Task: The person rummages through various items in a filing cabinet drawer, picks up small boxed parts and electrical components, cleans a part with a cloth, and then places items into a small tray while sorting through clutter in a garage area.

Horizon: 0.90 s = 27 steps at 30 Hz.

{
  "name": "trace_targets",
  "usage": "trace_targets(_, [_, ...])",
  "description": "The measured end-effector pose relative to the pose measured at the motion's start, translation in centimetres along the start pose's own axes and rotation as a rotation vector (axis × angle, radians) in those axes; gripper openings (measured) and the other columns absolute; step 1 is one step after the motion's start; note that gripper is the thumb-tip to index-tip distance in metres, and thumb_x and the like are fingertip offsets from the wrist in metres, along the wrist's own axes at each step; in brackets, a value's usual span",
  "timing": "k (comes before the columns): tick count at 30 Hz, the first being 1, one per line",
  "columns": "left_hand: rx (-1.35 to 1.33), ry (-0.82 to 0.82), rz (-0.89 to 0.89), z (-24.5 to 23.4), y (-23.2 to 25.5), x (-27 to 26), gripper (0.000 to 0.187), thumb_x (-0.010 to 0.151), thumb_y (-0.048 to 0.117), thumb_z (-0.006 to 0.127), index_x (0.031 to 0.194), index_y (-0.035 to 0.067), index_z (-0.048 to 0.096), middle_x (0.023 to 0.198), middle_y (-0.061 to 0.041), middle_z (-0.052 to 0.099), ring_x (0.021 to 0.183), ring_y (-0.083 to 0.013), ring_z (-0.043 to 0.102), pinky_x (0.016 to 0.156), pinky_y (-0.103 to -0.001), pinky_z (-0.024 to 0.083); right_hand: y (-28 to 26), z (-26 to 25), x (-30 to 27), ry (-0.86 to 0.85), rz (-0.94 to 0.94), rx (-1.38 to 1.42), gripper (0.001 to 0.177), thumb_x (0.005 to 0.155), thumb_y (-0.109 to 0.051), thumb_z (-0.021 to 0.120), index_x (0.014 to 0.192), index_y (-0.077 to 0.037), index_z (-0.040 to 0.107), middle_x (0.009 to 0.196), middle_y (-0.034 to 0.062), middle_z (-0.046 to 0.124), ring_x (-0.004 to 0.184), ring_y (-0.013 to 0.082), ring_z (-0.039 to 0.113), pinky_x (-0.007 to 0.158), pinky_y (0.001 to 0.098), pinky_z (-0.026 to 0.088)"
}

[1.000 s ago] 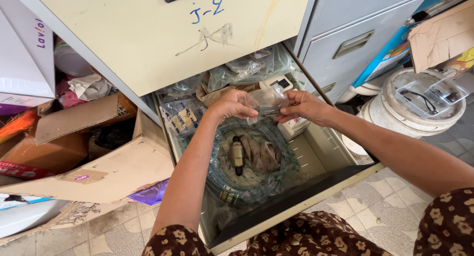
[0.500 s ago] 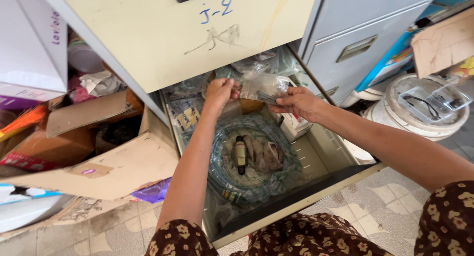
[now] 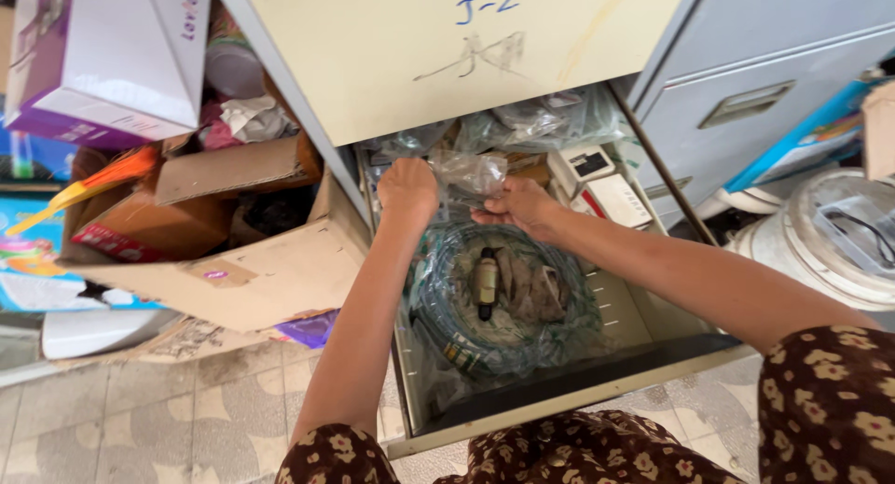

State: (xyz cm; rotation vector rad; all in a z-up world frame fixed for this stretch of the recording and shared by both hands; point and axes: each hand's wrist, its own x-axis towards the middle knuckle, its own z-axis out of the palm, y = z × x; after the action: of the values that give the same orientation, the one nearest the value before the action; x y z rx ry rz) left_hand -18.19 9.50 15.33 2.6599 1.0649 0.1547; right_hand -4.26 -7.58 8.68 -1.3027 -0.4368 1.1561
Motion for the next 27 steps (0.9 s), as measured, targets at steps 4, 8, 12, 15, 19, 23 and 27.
trace_targets(4, [-0.166,0.232,0.102,0.1,-1.6,-0.8,0.024,0.09,0.004,0.055,0.104,-0.001,0.074,0.107,-0.027,0.071,0.101,-0.0444,0.069,0.085,-0.05,0.055,2.4,2.5,4.3,-0.032,-0.01,-0.001,0.033,0.094,0.006,0.057,0.127,0.007,0.055,0.121,0.0202,0.066,0.105,0.0321,0.072,0.098,0.042,0.061])
trace_targets(8, [-0.069,0.108,0.08,1.5,-2.9,-0.7,0.022,0.088,0.009,0.063,0.1,-0.003,0.076,0.108,-0.028,0.071,0.105,-0.0415,0.07,0.092,-0.045,0.057,2.6,5.5,8.4,0.055,-0.112,0.108,0.027,0.093,0.008,0.059,0.121,0.009,0.056,0.123,0.02,0.065,0.108,0.0327,0.073,0.093,0.0383,0.06])
trace_targets(12, [0.014,-0.157,0.029,4.7,-4.1,0.9,0.023,0.092,0.01,0.061,0.108,0.0,0.075,0.117,-0.025,0.07,0.111,-0.0401,0.069,0.094,-0.046,0.056,0.2,8.6,8.1,0.288,-0.142,-0.132,0.021,0.089,0.003,0.069,0.105,0.012,0.059,0.1,0.0232,0.072,0.086,0.0331,0.079,0.068,0.0373,0.065])
trace_targets(15, [-0.019,-0.25,0.092,7.3,-5.2,1.5,0.038,0.081,0.004,0.065,0.118,0.0,0.068,0.14,-0.023,0.055,0.128,-0.043,0.054,0.095,-0.049,0.049,-2.4,10.2,6.6,0.328,0.007,-0.891,0.042,0.098,-0.031,0.072,0.106,0.009,0.062,0.085,0.0203,0.074,0.073,0.0247,0.077,0.061,0.0327,0.064])
trace_targets(19, [0.014,-0.303,0.091,6.6,-4.8,0.7,0.03,0.088,0.004,0.06,0.116,0.001,0.07,0.14,-0.021,0.055,0.131,-0.0379,0.052,0.103,-0.048,0.047,-3.3,8.9,4.0,0.15,-0.052,-0.652,0.036,0.093,-0.026,0.073,0.102,0.008,0.066,0.081,0.016,0.077,0.068,0.0201,0.078,0.058,0.0275,0.062])
trace_targets(23, [0.181,-0.245,0.123,4.6,-3.2,-0.1,0.028,0.09,0.007,0.062,0.115,0.0,0.073,0.134,-0.022,0.064,0.127,-0.0346,0.062,0.106,-0.041,0.051,-1.9,3.5,3.1,-0.068,0.078,-1.283,0.03,0.093,-0.03,0.065,0.108,-0.004,0.068,0.085,0.011,0.08,0.073,0.021,0.08,0.063,0.0299,0.063])
trace_targets(27, [0.132,-0.175,0.138,5.1,-2.8,0.0,0.024,0.094,0.006,0.059,0.112,0.002,0.075,0.128,-0.022,0.067,0.123,-0.0362,0.065,0.103,-0.043,0.053,5.4,-5.6,2.6,-0.556,-0.141,-1.479,0.079,0.074,-0.043,0.092,0.126,0.003,0.054,0.126,0.0232,0.061,0.113,0.0363,0.062,0.094,0.0505,0.052])
